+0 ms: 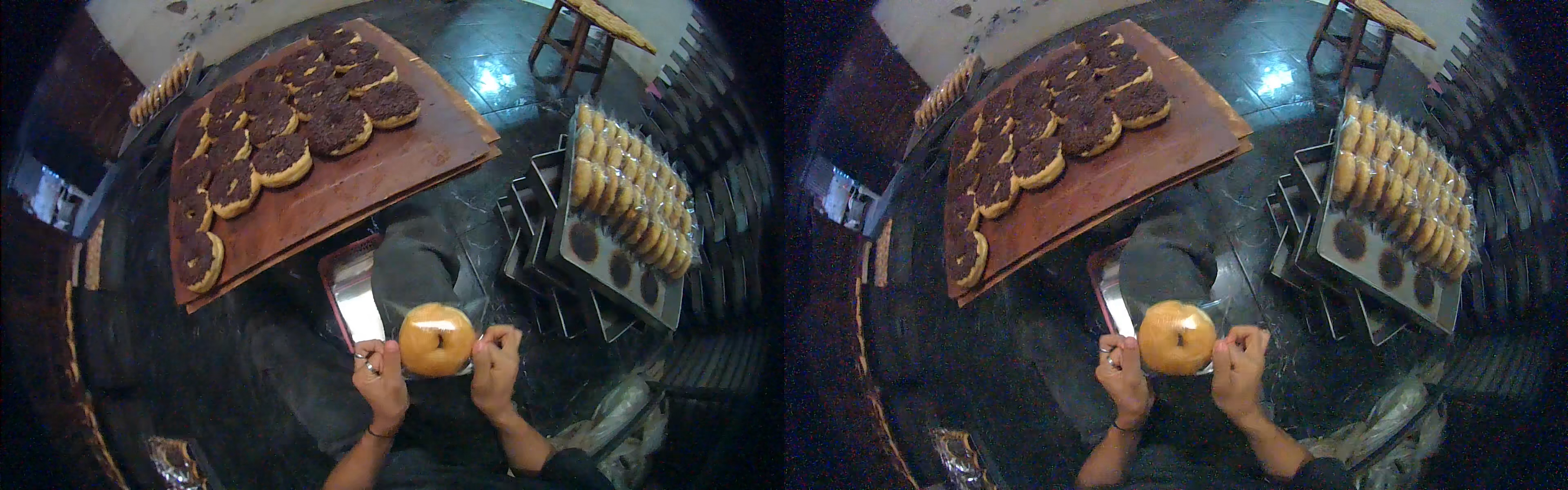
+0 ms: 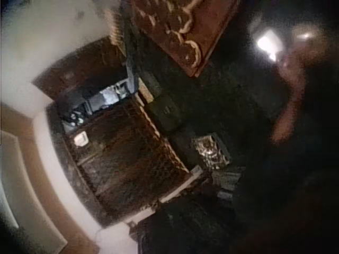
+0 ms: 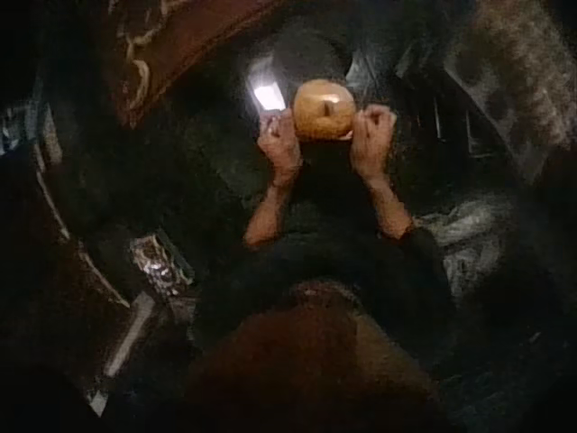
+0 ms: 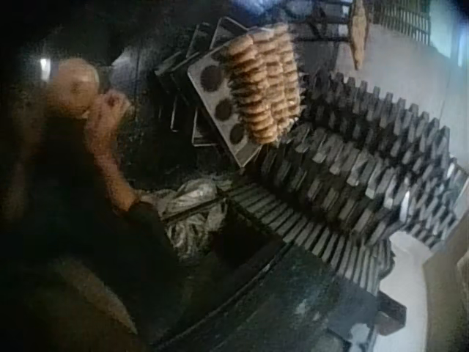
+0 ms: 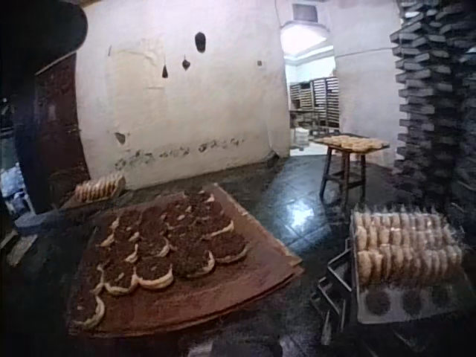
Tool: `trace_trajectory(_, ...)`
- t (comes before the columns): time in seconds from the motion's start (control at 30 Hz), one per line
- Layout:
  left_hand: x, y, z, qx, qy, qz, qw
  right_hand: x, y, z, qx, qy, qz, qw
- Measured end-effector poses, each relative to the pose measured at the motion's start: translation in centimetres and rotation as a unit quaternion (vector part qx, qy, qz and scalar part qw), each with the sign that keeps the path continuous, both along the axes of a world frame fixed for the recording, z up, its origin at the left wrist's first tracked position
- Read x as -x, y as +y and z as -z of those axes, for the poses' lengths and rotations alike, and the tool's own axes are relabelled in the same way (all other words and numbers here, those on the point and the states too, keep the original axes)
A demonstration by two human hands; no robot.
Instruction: The person picks up chocolate-topped doughnuts from a wooden board and places them into clear plastic bags. They seal the bags and arrange the packaged doughnuts on a metal tray. The process is repeated continuously for multiple doughnuts.
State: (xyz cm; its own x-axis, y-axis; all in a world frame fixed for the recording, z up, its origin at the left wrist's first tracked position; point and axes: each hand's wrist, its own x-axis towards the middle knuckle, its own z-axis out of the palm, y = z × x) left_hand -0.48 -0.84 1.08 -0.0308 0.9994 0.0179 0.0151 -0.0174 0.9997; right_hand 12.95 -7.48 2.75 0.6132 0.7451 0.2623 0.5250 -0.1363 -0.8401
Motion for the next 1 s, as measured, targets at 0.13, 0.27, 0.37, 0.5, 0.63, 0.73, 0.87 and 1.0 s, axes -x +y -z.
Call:
trace_trajectory(0.13, 0.0, 0.4, 0.3, 0.247, -0.21, 0.033, 0.946, -0.8, -0.9, 1.8, -0.016, 0.28, -0.017, 0.96)
trace_trajectory(0.27, -0.5, 0.6, -2.4, 0.226, -0.23, 0.159, 0.933, -3.9, -2.0, 0.5, -0.029, 0.575, -0.256, 0.777)
trace_trajectory(0.37, -3.0, 0.1, -5.0, 0.169, -0.273, 0.235, 0.917, -2.9, -2.0, -2.0, -0.228, 0.676, -0.194, 0.673)
trace_trajectory(0.5, -5.2, 1.8, -8.0, 0.165, -0.363, 0.351, 0.847, -5.7, -2.2, -5.3, -0.331, 0.664, -0.038, 0.669)
trace_trajectory(0.63, -3.7, 3.5, -7.5, 0.112, -0.296, 0.3, 0.9, -12.7, -3.0, -7.3, -0.419, 0.514, 0.114, 0.739)
trace_trajectory(0.73, -1.9, 4.1, -5.7, 0.119, -0.216, 0.297, 0.922, -17.3, -2.0, -7.3, -0.394, 0.291, 0.204, 0.847)
trace_trajectory(0.87, -0.4, 4.0, -3.9, 0.164, -0.207, 0.271, 0.926, -19.0, 0.8, -3.2, -0.153, 0.002, 0.296, 0.943)
trace_trajectory(1.0, 1.2, 4.3, -2.6, 0.18, -0.206, 0.246, 0.93, -16.6, 3.7, -2.9, -0.032, 0.06, 0.226, 0.972)
